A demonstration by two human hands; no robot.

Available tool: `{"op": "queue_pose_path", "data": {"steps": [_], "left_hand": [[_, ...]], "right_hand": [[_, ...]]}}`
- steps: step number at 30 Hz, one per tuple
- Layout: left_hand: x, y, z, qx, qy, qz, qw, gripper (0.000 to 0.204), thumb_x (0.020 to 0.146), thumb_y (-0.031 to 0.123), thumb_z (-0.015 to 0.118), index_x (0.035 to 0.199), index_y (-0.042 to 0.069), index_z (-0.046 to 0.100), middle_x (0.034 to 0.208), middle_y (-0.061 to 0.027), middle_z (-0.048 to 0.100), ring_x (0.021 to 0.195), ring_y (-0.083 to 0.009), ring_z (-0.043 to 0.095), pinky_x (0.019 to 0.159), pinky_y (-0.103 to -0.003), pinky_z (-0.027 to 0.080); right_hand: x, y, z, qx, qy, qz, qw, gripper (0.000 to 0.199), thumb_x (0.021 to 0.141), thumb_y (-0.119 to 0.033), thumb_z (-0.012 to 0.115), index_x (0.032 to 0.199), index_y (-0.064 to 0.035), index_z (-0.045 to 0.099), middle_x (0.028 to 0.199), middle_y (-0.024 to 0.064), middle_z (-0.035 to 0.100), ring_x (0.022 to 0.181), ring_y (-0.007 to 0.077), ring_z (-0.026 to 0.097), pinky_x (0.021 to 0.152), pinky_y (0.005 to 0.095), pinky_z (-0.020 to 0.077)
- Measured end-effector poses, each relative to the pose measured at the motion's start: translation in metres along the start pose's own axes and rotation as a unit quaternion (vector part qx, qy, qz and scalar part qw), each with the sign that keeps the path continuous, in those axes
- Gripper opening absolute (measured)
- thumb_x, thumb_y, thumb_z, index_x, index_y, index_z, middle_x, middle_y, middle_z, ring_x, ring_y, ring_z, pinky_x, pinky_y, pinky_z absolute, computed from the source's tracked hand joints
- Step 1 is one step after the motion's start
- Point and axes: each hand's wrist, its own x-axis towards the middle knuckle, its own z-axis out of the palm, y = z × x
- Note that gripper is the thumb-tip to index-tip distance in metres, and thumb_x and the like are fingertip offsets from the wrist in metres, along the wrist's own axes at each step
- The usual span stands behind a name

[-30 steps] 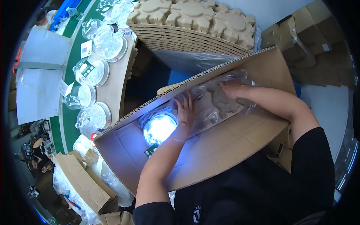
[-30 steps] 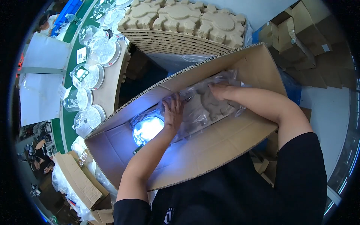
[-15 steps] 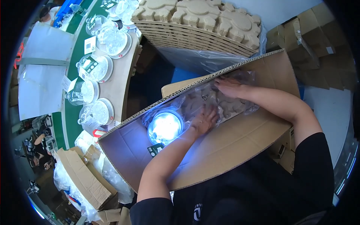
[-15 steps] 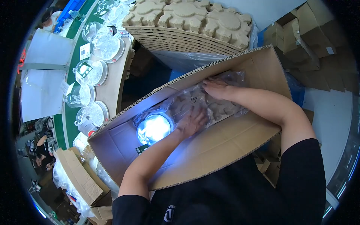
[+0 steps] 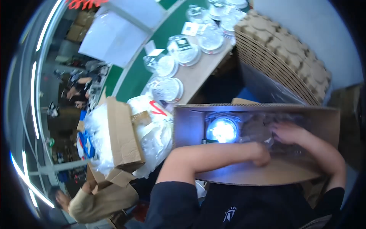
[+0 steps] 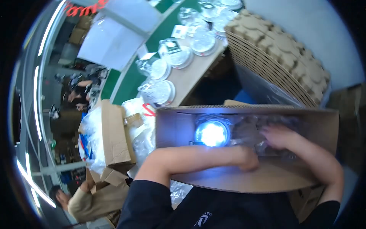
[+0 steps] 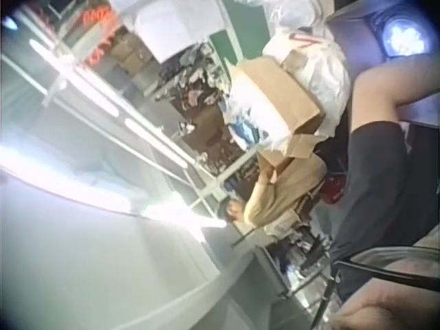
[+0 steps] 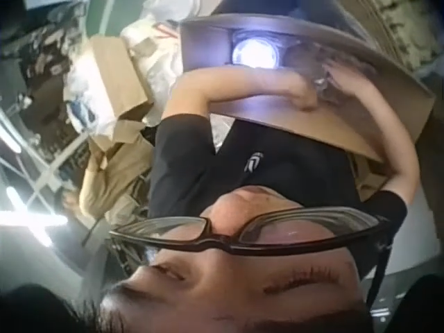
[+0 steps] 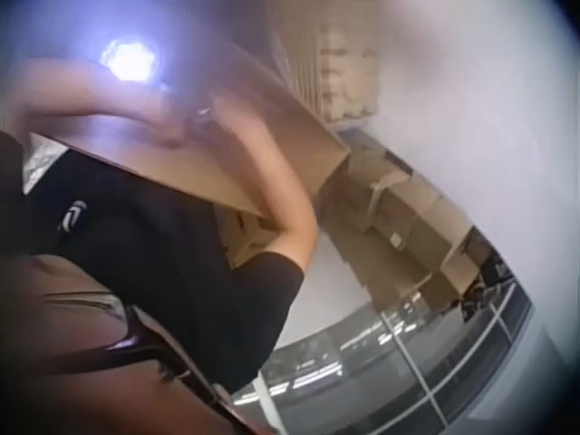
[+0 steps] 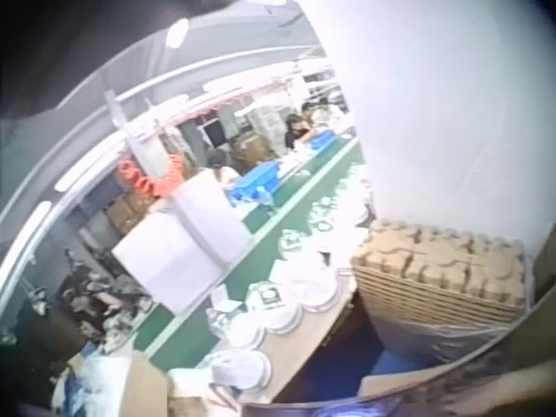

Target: Packaging light fixtures into cardboard boxes with protective materials and instruction manuals.

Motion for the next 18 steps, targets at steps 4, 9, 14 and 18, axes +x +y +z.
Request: {"op": "queue_pose_path", "data": {"steps": [4, 9, 14, 18], "left_hand": [[-0.186, 0.089, -0.094, -0.101, 0.147, 0.085, 0.980, 0.024, 0.089, 0.014, 0.056, 0.105, 0.000, 0.067, 0.107, -0.0181, 0.070, 0.100, -0.0378, 0.067, 0.084, -0.044, 0.054], [-0.356, -0.051, -0.066, -0.148, 0.663, -0.199, 0.706, 0.027, 0.096, 0.011, 0.061, 0.121, 0.003, 0.063, 0.104, -0.0121, 0.070, 0.100, -0.0208, 0.065, 0.085, -0.033, 0.051], [-0.421, -0.226, 0.065, -0.030, 0.523, -0.613, 0.591, 0.060, 0.093, 0.029, 0.065, 0.141, -0.002, 0.046, 0.137, -0.0265, 0.054, 0.127, -0.0408, 0.052, 0.109, -0.043, 0.040], [-0.379, -0.259, 0.070, 0.080, 0.539, -0.619, 0.565, 0.035, 0.094, 0.030, 0.060, 0.124, 0.011, 0.057, 0.118, -0.0195, 0.059, 0.113, -0.0396, 0.059, 0.091, -0.048, 0.050]], "right_hand": [[-0.054, -0.056, -0.078, 0.091, -0.005, -0.055, 0.994, 0.045, 0.094, -0.030, 0.061, 0.133, -0.0080, 0.055, 0.136, 0.0147, 0.056, 0.125, 0.0322, 0.053, 0.103, 0.0426, 0.0460], [-0.092, -0.071, -0.138, 0.158, 0.080, -0.085, 0.981, 0.042, 0.091, -0.023, 0.065, 0.129, -0.0053, 0.057, 0.130, 0.0158, 0.059, 0.121, 0.0335, 0.057, 0.100, 0.0413, 0.0484], [-0.112, -0.080, -0.156, 0.123, 0.184, -0.018, 0.975, 0.041, 0.087, -0.013, 0.067, 0.125, -0.0024, 0.059, 0.121, 0.0173, 0.063, 0.114, 0.0359, 0.060, 0.097, 0.0423, 0.0492], [-0.119, -0.080, -0.146, 0.151, 0.186, 0.052, 0.970, 0.042, 0.088, -0.015, 0.066, 0.128, -0.0027, 0.058, 0.122, 0.0166, 0.062, 0.113, 0.0359, 0.060, 0.096, 0.0416, 0.0486]]}}
